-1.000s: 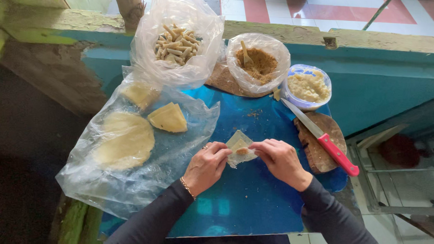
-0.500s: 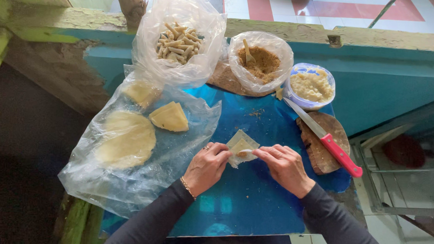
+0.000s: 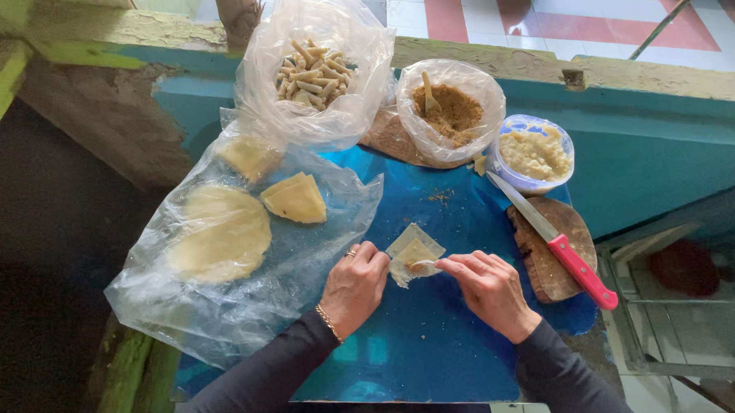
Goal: The person folds thin dough wrappers around a spoonful of filling, pressing the edges together by hand and placing each finished filled pastry in a stack on the table. They take wrappers from a plastic-covered pile, scoop filling from a bowl, and repeat the folding cycle.
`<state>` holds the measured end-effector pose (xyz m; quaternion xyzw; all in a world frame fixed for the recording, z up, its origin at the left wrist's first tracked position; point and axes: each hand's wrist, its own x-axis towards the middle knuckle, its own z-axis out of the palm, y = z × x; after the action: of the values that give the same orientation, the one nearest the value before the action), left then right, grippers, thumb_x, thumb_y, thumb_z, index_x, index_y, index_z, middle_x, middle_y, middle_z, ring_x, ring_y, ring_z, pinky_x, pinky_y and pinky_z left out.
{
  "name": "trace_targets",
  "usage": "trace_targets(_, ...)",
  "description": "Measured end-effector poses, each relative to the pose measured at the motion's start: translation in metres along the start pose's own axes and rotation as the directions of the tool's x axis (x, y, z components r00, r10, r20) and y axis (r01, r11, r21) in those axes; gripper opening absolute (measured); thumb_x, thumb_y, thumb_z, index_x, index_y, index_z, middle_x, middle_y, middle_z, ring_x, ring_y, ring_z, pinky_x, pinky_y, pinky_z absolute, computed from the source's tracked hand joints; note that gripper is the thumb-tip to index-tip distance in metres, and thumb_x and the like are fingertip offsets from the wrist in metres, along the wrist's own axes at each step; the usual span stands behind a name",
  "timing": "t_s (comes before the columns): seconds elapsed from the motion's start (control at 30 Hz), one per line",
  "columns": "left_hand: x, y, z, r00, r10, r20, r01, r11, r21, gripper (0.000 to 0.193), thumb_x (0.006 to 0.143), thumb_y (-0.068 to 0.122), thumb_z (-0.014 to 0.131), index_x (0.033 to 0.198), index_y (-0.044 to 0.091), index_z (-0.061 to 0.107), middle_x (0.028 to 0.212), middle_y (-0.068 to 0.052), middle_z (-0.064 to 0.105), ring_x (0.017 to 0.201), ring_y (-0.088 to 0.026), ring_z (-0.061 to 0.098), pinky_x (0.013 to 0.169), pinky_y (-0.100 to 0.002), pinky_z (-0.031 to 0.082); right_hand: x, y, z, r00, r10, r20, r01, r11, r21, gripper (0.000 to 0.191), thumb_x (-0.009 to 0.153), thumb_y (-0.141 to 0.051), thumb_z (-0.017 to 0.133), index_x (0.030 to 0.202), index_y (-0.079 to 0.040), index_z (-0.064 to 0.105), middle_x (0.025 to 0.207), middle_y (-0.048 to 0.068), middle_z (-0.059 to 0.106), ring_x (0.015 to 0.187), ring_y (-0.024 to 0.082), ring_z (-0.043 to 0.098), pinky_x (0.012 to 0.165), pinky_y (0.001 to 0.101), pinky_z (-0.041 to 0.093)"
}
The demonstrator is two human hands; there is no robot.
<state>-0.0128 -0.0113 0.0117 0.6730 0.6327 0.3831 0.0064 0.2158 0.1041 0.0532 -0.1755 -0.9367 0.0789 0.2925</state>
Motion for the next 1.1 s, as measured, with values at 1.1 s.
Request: trace_targets(1.1, 0.003, 0.003, 0.015, 0.996, -0.09, 0.018, 0.091, 0.94, -0.33, 0.02, 0.085, 0.005, 0.071, 0.103, 0.005, 0.061, 0.092, -0.011, 0.068, 0.089, -0.03, 0.067, 0.08, -0.041, 0.054, 0.005, -0.014, 0.03, 0.859, 0.5, 0.112, -0.509, 0.858, 0.072, 0.017, 0.085, -0.026, 0.077, 0.092, -0.011, 0.071, 0.092, 0.004, 0.066, 0.068, 0.024, 0.069, 0.062, 0.0369, 0.055)
